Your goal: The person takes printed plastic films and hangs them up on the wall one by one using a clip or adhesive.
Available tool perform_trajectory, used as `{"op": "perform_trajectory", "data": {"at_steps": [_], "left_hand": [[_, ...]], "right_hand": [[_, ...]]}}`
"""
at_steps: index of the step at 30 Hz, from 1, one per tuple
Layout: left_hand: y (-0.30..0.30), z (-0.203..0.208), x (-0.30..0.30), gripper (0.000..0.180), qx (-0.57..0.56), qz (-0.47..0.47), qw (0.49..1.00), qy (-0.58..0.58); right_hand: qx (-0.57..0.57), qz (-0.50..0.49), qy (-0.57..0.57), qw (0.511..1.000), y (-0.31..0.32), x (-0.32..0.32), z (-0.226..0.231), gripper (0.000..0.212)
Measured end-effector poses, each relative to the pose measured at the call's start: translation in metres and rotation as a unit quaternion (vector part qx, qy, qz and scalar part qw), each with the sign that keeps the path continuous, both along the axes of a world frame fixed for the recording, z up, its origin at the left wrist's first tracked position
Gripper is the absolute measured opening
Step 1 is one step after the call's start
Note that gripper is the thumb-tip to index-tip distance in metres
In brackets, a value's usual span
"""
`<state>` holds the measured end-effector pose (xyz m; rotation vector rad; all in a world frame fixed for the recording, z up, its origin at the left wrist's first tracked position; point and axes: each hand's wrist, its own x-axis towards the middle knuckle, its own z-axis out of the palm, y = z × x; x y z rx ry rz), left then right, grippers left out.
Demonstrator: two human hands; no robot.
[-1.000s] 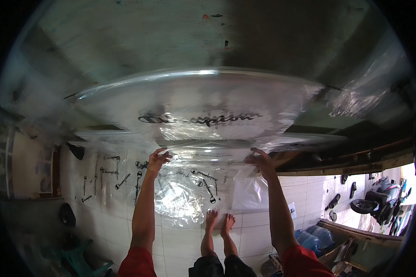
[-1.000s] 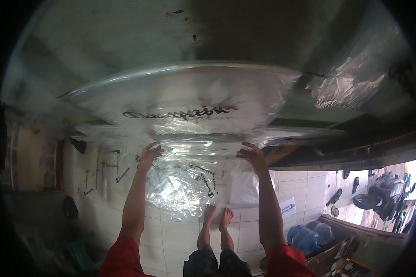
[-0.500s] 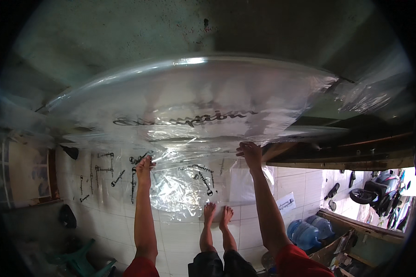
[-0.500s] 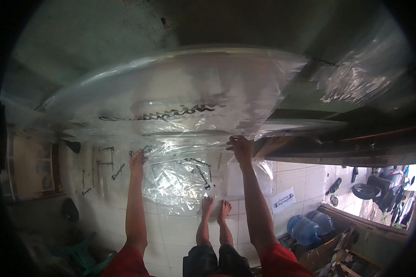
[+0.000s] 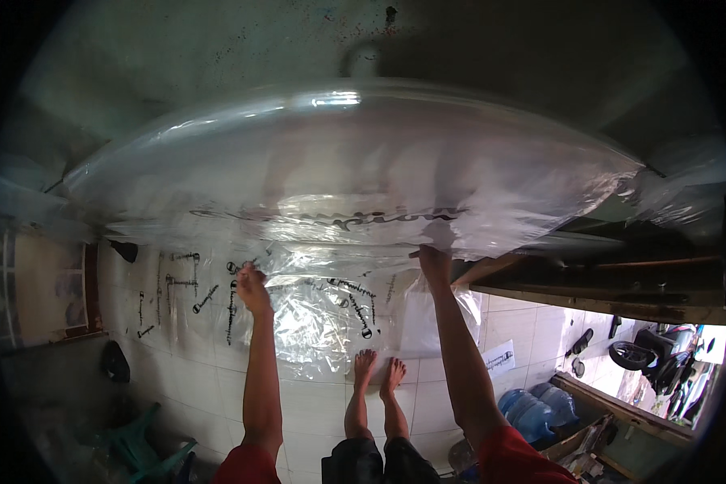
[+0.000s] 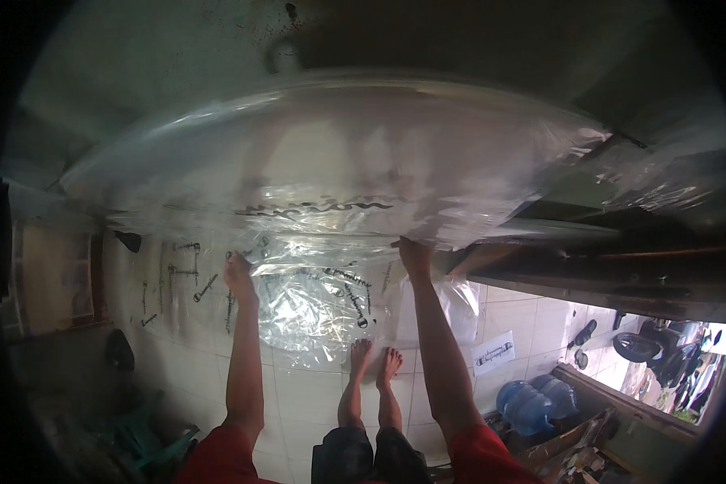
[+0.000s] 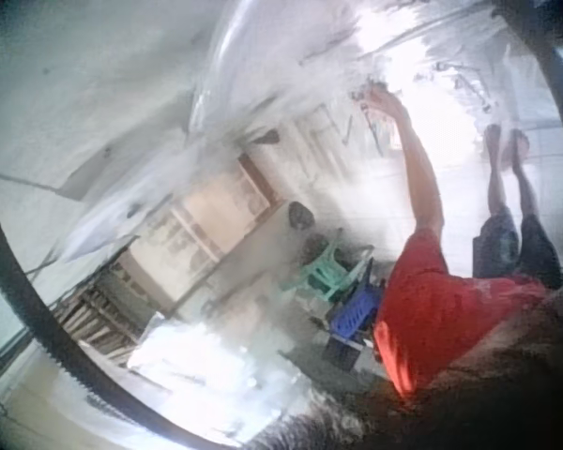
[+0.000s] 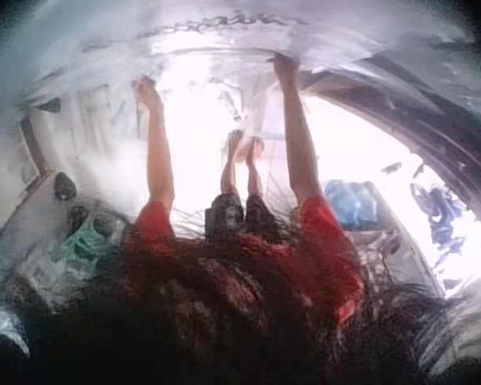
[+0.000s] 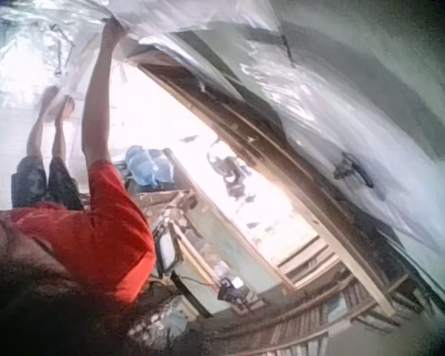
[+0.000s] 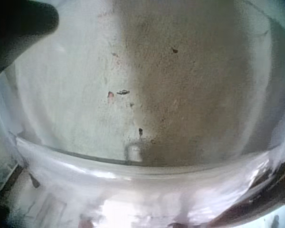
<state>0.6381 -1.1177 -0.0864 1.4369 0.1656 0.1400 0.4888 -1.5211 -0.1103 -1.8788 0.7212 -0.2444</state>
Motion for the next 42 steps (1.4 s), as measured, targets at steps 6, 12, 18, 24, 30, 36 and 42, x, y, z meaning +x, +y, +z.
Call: {"op": "perform_trajectory", "data": {"at_steps": [6,12,18,24,30,36,42], "left_hand": [[-0.048,0.013,0.002,0.017,0.075,-0.088,0.986,0.121],[-0.065,-0.03,0.039,0.019,0.07,-0.119,0.985,0.107],[-0.079,-0.096,0.063,0.028,0.483,0.072,0.872,0.024],[-0.089,-0.125,0.062,0.024,0.372,-0.084,0.921,-0.08],[-0.066,-0.155,0.08,0.028,0.364,-0.036,0.928,-0.075],[-0.124,-0.089,0.035,0.035,0.63,-0.007,0.776,0.02],[-0.111,-0.028,-0.054,0.038,0.571,-0.048,0.804,-0.157]], "right_hand": [[-0.349,-0.016,0.213,0.912,-0.038,-0.009,-0.037,0.044],[-0.307,-0.057,0.236,0.92,-0.036,0.003,-0.031,0.047],[-0.275,-0.19,0.162,0.928,-0.026,0.014,-0.051,0.056],[-0.399,-0.138,0.154,0.893,-0.006,0.02,-0.042,0.05],[-0.422,0.045,0.122,0.897,0.037,0.023,-0.021,0.038],[-0.427,0.079,0.192,0.88,0.027,0.01,-0.015,0.049],[-0.386,0.038,0.05,0.92,0.093,-0.035,0.046,0.049]]}}
